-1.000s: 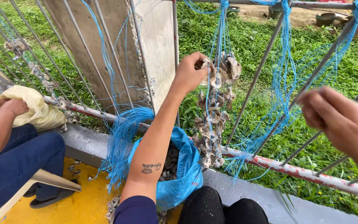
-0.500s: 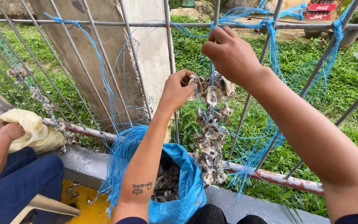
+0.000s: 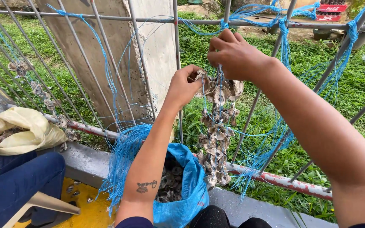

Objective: The recorder is threading oyster shells onto blue strings, likely for oyster cultivation.

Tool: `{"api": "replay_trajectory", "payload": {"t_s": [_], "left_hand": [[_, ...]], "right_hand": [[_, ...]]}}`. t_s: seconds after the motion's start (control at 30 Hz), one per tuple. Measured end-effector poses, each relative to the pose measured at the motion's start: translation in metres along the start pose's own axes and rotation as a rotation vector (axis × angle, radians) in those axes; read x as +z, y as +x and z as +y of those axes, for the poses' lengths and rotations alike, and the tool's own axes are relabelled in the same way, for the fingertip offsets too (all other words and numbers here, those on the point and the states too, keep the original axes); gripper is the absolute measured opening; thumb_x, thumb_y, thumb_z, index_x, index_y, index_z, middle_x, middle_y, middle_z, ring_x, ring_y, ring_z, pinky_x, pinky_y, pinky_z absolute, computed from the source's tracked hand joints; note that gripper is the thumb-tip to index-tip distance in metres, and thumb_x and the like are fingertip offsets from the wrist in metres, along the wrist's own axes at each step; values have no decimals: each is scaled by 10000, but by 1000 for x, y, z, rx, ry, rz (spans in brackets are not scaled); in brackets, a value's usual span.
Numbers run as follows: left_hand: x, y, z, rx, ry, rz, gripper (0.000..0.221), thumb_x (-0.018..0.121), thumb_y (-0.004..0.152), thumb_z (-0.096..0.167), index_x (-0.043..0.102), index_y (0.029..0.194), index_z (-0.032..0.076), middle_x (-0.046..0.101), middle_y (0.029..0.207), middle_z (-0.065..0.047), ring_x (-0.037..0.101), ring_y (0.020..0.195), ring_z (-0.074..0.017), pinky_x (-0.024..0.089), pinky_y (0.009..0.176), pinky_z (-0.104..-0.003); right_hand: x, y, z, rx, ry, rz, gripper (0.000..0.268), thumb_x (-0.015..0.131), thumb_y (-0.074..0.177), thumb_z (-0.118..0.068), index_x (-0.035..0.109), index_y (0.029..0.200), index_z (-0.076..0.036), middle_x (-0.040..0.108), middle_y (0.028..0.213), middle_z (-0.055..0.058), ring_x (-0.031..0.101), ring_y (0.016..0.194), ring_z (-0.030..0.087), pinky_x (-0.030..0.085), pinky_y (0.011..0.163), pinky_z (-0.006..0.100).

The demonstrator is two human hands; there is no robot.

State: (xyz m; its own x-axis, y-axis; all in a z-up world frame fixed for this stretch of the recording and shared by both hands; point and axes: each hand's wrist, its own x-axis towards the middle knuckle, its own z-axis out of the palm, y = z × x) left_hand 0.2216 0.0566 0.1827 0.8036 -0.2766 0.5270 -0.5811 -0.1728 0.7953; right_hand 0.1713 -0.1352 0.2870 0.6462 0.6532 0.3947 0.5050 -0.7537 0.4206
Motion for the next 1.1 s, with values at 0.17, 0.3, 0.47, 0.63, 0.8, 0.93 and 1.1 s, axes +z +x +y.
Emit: {"api": "replay_trajectory", "payload": {"t_s": [0.17,0.3,0.47,0.63,0.8,0.93,1.1], "left_hand": [[8,5,-2,-7,14,0,334,785,839,119,713,1149,17,706,846,-24,610,726,-94,514,659,-277],[13,8,-11,6,-7,-16,340,785,827,113,706,1144,16,712,853,-19,612,726,-92,519,665,-274],[20,6,-14,27,-47,-29,304,757,836,101,705,1123,15,715,859,-16,618,726,-88,526,671,-271],[24,1,-1,-3,15,-33,271,749,815,107,714,1066,11,705,793,-28,619,689,-92,519,650,-280],[32,1,-7,44,-8,-43,259,744,823,107,716,1063,13,716,807,-23,629,699,-91,529,663,-280],[31,-2,9,2,8,-46,273,767,798,116,714,1051,29,714,807,-19,632,694,-94,527,662,-280],[40,0,-8,13,-28,-39,209,734,804,88,704,1000,21,726,811,-26,652,707,-94,538,669,-281]], "right_hand": [[0,-9,8,-26,-11,-24,237,742,792,-136,715,1027,-143,595,1182,35,438,1253,284,371,1103,461],[0,-16,12,-62,18,30,265,768,861,-340,721,1046,-156,618,1164,41,458,1260,287,370,1084,481],[-1,-23,11,-97,0,112,197,726,899,-343,755,1047,-216,666,1184,23,493,1284,291,376,1084,481],[3,-27,4,-148,-233,121,167,693,874,-218,738,1035,-213,687,1210,10,537,1291,231,418,1090,442],[2,-30,3,-184,-292,92,161,689,867,-183,711,1026,-192,695,1187,0,569,1267,215,451,1072,390],[5,-34,10,-227,-239,158,192,670,911,-161,723,1093,-193,702,1228,11,591,1286,218,456,1091,375],[-26,-46,-7,-221,-81,232,237,669,932,-180,738,1158,-171,706,1255,44,591,1294,256,438,1102,411]]}}
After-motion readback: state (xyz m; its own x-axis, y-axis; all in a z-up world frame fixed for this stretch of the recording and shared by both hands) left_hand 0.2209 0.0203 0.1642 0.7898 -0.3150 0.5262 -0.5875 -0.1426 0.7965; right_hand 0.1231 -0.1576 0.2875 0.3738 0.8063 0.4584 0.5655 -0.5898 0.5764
